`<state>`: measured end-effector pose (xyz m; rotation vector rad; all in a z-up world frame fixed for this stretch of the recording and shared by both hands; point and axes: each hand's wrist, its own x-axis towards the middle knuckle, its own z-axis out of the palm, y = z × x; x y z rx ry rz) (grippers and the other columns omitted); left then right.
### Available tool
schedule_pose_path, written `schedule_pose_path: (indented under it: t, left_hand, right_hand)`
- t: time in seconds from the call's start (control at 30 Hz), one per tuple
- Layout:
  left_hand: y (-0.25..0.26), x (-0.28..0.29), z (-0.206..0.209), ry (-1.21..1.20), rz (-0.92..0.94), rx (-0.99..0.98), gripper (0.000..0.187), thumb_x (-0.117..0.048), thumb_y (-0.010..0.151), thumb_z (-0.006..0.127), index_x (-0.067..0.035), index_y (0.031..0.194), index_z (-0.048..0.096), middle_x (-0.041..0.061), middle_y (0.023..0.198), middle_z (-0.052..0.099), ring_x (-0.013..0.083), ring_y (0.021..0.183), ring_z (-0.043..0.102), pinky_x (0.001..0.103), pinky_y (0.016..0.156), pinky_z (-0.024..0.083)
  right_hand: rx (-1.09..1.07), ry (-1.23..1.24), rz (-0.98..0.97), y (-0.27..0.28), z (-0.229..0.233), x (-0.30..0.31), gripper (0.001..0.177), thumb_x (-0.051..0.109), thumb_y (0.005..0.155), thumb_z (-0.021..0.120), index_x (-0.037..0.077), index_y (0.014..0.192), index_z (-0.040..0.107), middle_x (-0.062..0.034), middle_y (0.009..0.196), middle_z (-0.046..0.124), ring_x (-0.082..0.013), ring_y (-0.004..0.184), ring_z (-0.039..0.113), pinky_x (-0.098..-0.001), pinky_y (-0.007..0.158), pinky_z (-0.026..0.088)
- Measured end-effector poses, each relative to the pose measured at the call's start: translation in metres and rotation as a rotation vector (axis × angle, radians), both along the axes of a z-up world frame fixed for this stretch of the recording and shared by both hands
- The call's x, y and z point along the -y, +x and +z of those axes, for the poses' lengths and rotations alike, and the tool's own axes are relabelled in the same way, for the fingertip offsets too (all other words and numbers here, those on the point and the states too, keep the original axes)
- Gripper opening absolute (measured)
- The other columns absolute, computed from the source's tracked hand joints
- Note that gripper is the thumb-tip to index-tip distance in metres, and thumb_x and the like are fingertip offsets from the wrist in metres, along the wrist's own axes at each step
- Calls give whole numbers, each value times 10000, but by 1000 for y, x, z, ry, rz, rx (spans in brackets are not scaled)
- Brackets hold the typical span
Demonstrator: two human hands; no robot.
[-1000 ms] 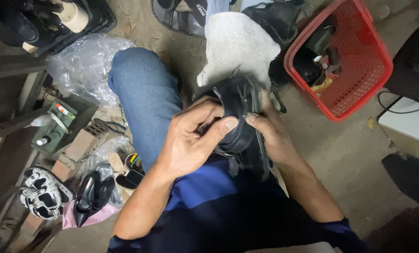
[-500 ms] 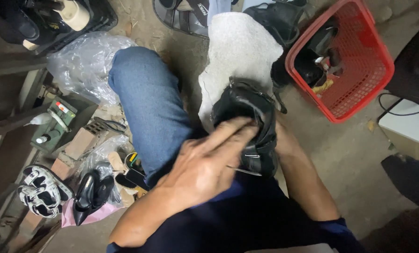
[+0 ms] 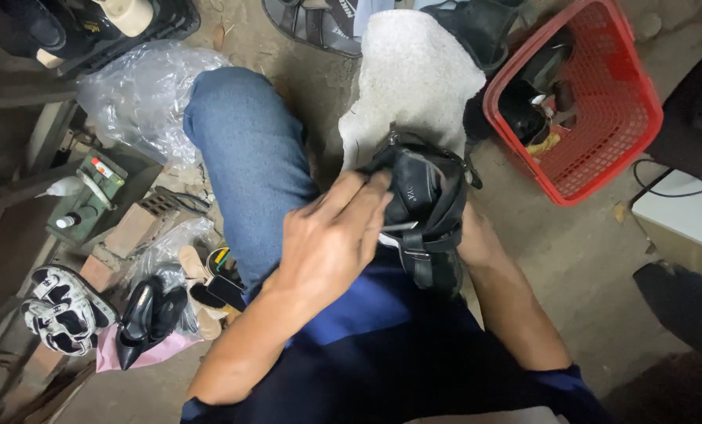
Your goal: The person sits on the floor and sews a black sandal using a needle and thread. They repeatedly push the needle through the sandal strap and pull the thread to secure it, working on the shoe placed on their lap.
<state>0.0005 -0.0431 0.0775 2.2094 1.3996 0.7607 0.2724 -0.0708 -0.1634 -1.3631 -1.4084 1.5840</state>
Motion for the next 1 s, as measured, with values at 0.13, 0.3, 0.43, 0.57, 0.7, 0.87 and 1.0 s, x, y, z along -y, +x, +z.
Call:
schedule_pose_path:
  t: [0.13,0.3,0.43,0.57,0.7,0.87,1.0]
  left_hand:
    - [16,-6,-23,-3,59,-200,271,-277,1044,647,-61,1199,697,69,1044,649,220,676,717,352,430,516]
    - [16,-13,-29,50,89,-36,117,-125,954,641,-135,919,752,30,792,516,281,527,571,371,481,499]
    - [-7,-24,15,-350,-9,407,29,-120,941,697,-138,923,709,43,775,545,328,586,644,397,520,545]
    - [-45,-20,29,-686,-197,642,179,-193,1054,540,-36,984,588,41,878,531,126,688,502,257,641,431]
    - [-69,-6,27,-724,-169,826,142,-118,1044,547,-30,971,630,40,765,631,85,588,549,197,545,486]
    - [-97,11,27,-651,-96,778,131,-142,979,639,-21,941,674,55,801,654,92,626,580,212,583,492]
    - [-122,30,27,-549,15,845,234,-223,876,697,-12,819,614,80,728,616,203,640,584,316,693,500]
  right_hand:
    - [20,-19,-2,10,-7,0,420,285,1081,412,-7,1367,510,-263,1349,559,-398,1347,527,-546,1226,321]
    - [51,-55,-32,16,-5,9,457,315,1077,409,-5,1395,480,-277,1376,531,-417,1355,510,-555,1220,318]
    - [70,-84,-33,6,-14,9,488,339,1073,406,-3,1418,456,-289,1399,508,-431,1362,496,-562,1215,315]
    - [87,-103,-33,-5,-19,3,521,363,1069,404,-1,1441,432,-300,1421,486,-446,1369,481,-570,1210,312]
    - [112,-128,-31,-8,-20,2,554,387,1065,401,1,1463,408,-311,1443,463,-461,1376,467,-577,1205,309]
    - [148,-145,-18,-87,179,-45,598,417,1061,398,4,1492,379,-325,1471,435,-479,1384,450,-587,1199,306]
    - [177,-159,-22,-99,214,-45,633,441,1057,395,6,1514,355,-336,1493,413,-494,1391,435,-594,1194,303]
